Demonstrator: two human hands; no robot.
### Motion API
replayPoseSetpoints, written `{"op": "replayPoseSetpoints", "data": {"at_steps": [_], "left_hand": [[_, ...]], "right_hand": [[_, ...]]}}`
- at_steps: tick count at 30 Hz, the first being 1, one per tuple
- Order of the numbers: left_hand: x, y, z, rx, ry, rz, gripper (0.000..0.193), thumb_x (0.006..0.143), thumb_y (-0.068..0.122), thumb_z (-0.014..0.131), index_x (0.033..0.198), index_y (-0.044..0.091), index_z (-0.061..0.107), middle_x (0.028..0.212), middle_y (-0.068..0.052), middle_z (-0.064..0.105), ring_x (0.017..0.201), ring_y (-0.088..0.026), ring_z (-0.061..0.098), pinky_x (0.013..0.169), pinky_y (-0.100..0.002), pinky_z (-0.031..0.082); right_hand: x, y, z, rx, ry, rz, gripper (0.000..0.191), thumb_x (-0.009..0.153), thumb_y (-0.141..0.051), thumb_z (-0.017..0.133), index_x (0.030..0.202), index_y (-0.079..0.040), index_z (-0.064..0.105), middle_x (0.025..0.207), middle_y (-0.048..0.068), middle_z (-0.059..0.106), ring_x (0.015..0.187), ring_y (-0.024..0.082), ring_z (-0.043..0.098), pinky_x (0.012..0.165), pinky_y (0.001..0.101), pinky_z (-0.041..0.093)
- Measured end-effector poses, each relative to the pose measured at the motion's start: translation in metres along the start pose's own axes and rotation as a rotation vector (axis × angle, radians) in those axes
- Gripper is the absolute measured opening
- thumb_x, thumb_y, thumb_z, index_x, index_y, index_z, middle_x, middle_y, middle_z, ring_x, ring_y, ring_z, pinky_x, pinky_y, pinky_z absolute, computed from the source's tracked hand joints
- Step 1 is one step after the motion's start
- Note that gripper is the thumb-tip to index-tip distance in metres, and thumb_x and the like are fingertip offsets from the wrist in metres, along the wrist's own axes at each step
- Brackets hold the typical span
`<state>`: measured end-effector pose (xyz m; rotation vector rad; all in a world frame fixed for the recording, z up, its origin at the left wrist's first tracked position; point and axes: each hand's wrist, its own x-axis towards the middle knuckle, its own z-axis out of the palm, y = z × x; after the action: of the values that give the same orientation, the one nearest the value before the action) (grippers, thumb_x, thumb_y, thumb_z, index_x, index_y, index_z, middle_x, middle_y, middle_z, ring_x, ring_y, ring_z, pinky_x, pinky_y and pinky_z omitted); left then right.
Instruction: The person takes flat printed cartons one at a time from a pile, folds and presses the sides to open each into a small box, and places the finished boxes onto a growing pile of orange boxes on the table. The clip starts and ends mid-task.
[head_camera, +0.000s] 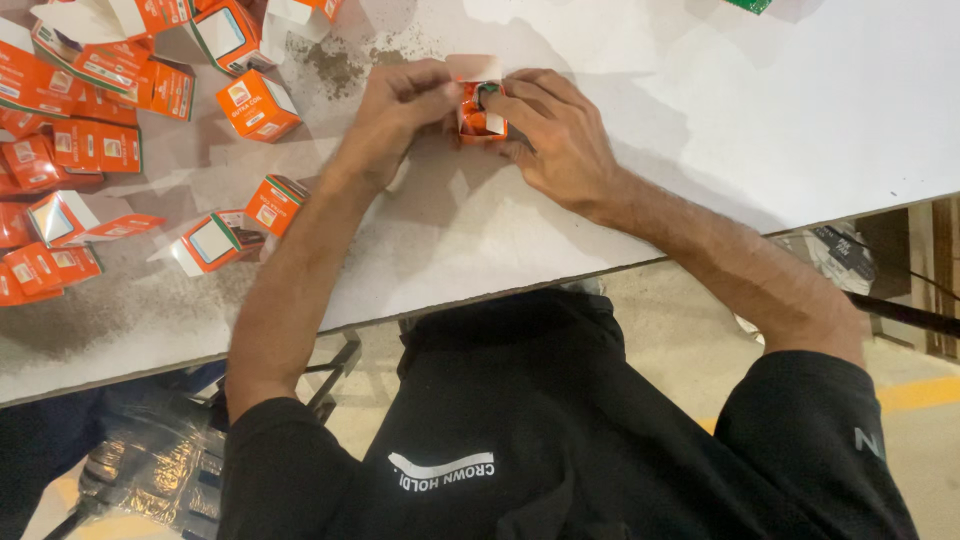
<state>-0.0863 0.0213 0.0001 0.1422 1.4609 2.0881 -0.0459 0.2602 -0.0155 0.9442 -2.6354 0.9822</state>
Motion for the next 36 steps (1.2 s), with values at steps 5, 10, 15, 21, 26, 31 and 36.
{"op": "replayPoseSetpoints", "data": {"at_steps": [5, 10, 15, 21, 26, 31, 36], "left_hand": [[0.009, -0.020, 0.014, 0.602, 0.179, 0.116, 0.011, 0.095, 0.004, 0.075, 0.105, -0.002, 0.072, 0.093, -0.012, 0.067, 0.081, -0.020, 0.059, 0.072, -0.035, 0.052], [-0.008, -0.023, 0.020, 1.026, 0.137, 0.827, 0.033, 0.092, -0.004, 0.073, 0.123, 0.004, 0.065, 0.135, -0.012, 0.067, 0.125, -0.034, 0.067, 0.105, -0.042, 0.059], [-0.018, -0.021, 0.013, 1.120, -0.049, 0.859, 0.038, 0.090, 0.004, 0.082, 0.122, 0.001, 0.061, 0.145, -0.017, 0.060, 0.137, -0.040, 0.057, 0.111, -0.048, 0.053], [-0.012, -0.030, 0.008, 1.085, 0.025, 0.890, 0.025, 0.092, -0.002, 0.078, 0.108, 0.004, 0.059, 0.140, -0.016, 0.066, 0.135, -0.039, 0.063, 0.107, -0.044, 0.059], [-0.013, -0.028, 0.006, 1.037, 0.025, 0.918, 0.020, 0.099, -0.005, 0.075, 0.112, 0.000, 0.060, 0.136, -0.016, 0.068, 0.132, -0.035, 0.066, 0.107, -0.045, 0.062], [-0.015, -0.028, 0.005, 1.210, -0.005, 1.010, 0.024, 0.095, -0.002, 0.078, 0.107, 0.001, 0.058, 0.141, -0.020, 0.063, 0.136, -0.039, 0.060, 0.104, -0.046, 0.062], [-0.016, -0.033, 0.008, 1.221, -0.089, 0.972, 0.030, 0.095, 0.009, 0.082, 0.110, -0.001, 0.058, 0.152, -0.025, 0.050, 0.142, -0.045, 0.049, 0.110, -0.046, 0.058]], "right_hand": [[-0.001, 0.000, 0.003, 0.058, 0.030, 0.008, 0.042, 0.090, -0.017, 0.088, 0.124, -0.005, 0.065, 0.129, 0.015, 0.071, 0.127, 0.037, 0.063, 0.102, 0.0493, 0.054], [-0.006, 0.004, 0.005, 0.109, 0.028, 0.088, 0.047, 0.090, -0.019, 0.089, 0.116, -0.006, 0.052, 0.123, 0.015, 0.072, 0.119, 0.038, 0.066, 0.093, 0.0503, 0.054], [-0.008, 0.012, 0.010, 0.186, 0.037, 0.181, 0.056, 0.093, -0.022, 0.088, 0.116, -0.005, 0.041, 0.109, 0.017, 0.065, 0.100, 0.032, 0.067, 0.084, 0.0448, 0.055], [-0.007, 0.012, 0.006, 0.192, 0.013, 0.185, 0.059, 0.094, -0.027, 0.090, 0.115, -0.005, 0.039, 0.108, 0.017, 0.066, 0.096, 0.033, 0.067, 0.082, 0.0456, 0.055], [-0.005, 0.008, 0.001, 0.185, 0.020, 0.114, 0.061, 0.095, -0.028, 0.092, 0.114, -0.006, 0.038, 0.116, 0.018, 0.069, 0.102, 0.036, 0.068, 0.084, 0.0468, 0.055], [-0.006, 0.008, 0.003, 0.218, 0.004, 0.149, 0.059, 0.093, -0.020, 0.090, 0.116, -0.006, 0.038, 0.122, 0.019, 0.070, 0.109, 0.036, 0.070, 0.088, 0.0459, 0.057], [-0.007, 0.012, 0.004, 0.256, 0.003, 0.163, 0.061, 0.094, -0.019, 0.092, 0.116, -0.006, 0.036, 0.127, 0.018, 0.069, 0.115, 0.035, 0.069, 0.094, 0.0460, 0.058]]}}
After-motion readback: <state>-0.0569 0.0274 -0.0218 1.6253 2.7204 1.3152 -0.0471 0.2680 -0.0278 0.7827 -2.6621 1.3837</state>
